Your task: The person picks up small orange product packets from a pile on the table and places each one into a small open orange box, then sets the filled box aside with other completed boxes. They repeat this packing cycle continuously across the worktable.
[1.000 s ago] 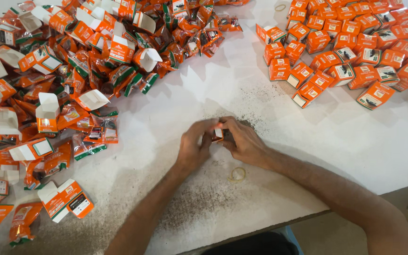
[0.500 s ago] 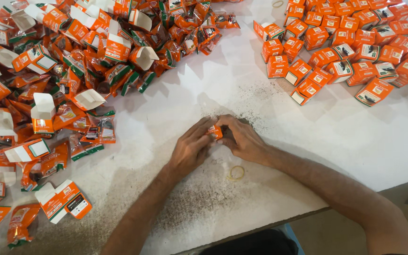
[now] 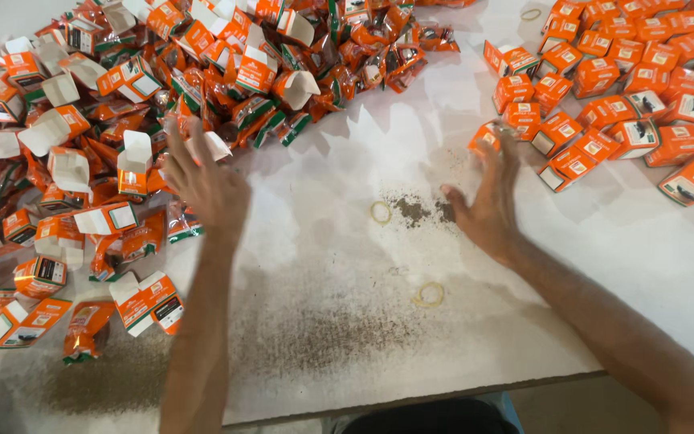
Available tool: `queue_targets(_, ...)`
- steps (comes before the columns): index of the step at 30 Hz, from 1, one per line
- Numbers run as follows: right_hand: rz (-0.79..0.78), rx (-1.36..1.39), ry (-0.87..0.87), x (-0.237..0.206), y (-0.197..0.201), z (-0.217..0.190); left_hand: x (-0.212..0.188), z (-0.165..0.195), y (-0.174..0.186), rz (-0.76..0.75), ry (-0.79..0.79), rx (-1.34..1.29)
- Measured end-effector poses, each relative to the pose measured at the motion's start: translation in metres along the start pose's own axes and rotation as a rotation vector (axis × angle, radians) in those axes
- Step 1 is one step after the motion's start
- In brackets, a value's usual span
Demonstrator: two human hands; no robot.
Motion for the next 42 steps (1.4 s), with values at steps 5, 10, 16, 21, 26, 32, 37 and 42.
queue_targets(5, -0.161, 0.151, 0.061, -0.008, -0.024, -0.021, 0.038, -0.034, -0.021, -0.247, -0.071, 0.038)
queue_targets(10, -0.345, 0.247, 0.111, -0.023, -0.039, -0.043, -0.007, 0.090, 0.008, -0.039, -0.060, -0.525)
queue_targets(16, -0.516, 0.413, -0.100, -0.022, -0.044, -0.034, -0.083, 0.170, -0.020, -0.808, 0.124, -0.804)
queue_targets(21, -0.506, 0.435, -0.107, -0.018, -0.041, -0.040, -0.024, 0.024, -0.002, -0.167, 0.007, 0.166)
queue_targets(26, -0.524, 0.396, -0.103, -0.015, -0.040, -0.041, -0.040, -0.005, -0.022, -0.441, 0.016, 0.146)
queue_targets(32, -0.546, 0.513, -0.129, -0.015, -0.037, -0.027, -0.064, 0.101, 0.017, -0.293, -0.131, -0.759)
queue_targets(37, -0.536, 0.421, -0.187, -0.020, -0.043, -0.019, -0.075, 0.184, 0.044, -0.134, -0.385, -1.200)
queue_targets(42, -0.504, 0.366, -0.108, -0.020, -0.044, -0.020, -0.067, 0.205, 0.038, -0.243, -0.474, -0.903)
Point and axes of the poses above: each hand's wrist, its own x-axis towards the middle knuckle, its own y-axis out of the back of the hand, z = x × y, the point moved 6 cm from there along x, towards the middle knuckle, and after that the axes turned 3 degrees about -x, right-handed, at the moved point
